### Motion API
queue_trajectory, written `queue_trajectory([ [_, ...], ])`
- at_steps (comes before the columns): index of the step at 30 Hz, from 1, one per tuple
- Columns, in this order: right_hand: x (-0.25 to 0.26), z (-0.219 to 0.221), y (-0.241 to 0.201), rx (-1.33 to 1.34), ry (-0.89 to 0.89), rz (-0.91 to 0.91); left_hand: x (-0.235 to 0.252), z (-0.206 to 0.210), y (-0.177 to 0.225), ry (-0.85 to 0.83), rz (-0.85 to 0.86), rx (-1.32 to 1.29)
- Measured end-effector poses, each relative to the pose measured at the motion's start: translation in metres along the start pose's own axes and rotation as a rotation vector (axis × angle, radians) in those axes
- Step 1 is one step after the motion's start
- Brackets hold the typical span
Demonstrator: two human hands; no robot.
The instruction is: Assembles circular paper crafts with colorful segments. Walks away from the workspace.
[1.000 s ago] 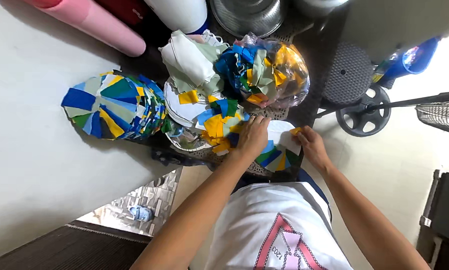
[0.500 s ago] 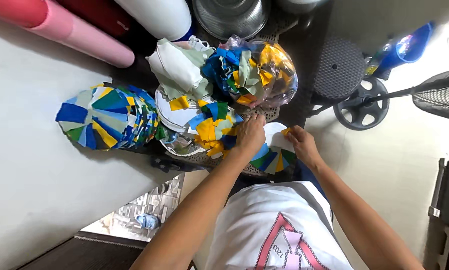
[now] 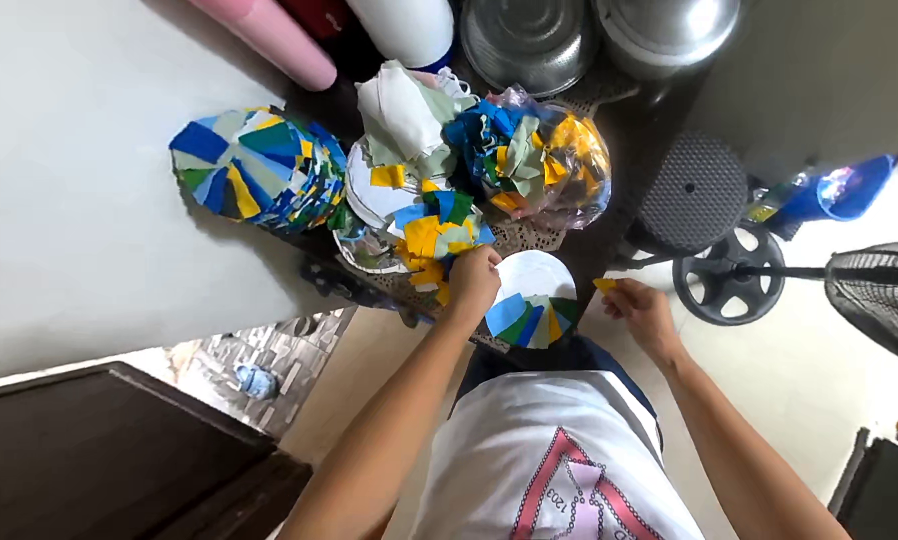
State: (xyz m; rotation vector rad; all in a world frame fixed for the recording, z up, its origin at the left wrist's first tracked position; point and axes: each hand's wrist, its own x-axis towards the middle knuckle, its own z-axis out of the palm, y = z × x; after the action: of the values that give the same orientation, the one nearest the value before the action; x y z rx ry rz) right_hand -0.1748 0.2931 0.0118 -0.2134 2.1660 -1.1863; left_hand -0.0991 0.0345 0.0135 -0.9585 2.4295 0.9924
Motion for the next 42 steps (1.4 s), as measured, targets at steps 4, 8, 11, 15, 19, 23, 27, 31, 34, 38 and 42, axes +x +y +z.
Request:
queue_trajectory([
  [4,0.0,-0.03,0.011,-0.162,-0.104,-0.007,-0.02,0.017,-0.012,0.146,-0.147,-0.179],
  [8,0.002,-0.044,0.01,-0.249,-0.264,0.018,-0.035,0.044,-0.023,0.324,-0.266,-0.422],
  [11,0.004,-0.043,-0.004,-0.333,-0.408,-0.014,-0.04,0.061,-0.021,0.413,-0.28,-0.494],
  [15,0.005,-0.034,-0.03,-0.392,-0.594,-0.132,-0.058,0.064,-0.01,0.455,-0.14,-0.381],
  [19,0.004,-0.023,-0.055,-0.392,-0.841,-0.213,-0.096,0.075,-0.001,0.155,-0.02,-0.861],
  [23,0.007,-0.009,-0.062,-0.439,-1.024,-0.225,-0.124,0.096,-0.011,-0.282,-0.085,-1.426],
  [27,0.01,0.005,-0.061,-0.556,-1.092,-0.213,-0.144,0.112,-0.021,-0.204,-0.071,-1.416],
  [31,0.012,0.022,-0.058,-0.631,-1.116,-0.163,-0.151,0.125,-0.026,-0.061,-0.057,-1.36],
  [34,0.014,0.03,-0.06,-0.69,-1.096,-0.15,-0.149,0.131,-0.026,0.014,-0.072,-1.317],
  [38,0.018,0.041,-0.064,-0.801,-1.047,-0.247,-0.144,0.134,-0.025,0.212,-0.1,-1.156],
  [42,0.015,0.048,-0.07,-0.826,-1.002,-0.402,-0.138,0.132,-0.027,0.178,-0.119,-1.462],
])
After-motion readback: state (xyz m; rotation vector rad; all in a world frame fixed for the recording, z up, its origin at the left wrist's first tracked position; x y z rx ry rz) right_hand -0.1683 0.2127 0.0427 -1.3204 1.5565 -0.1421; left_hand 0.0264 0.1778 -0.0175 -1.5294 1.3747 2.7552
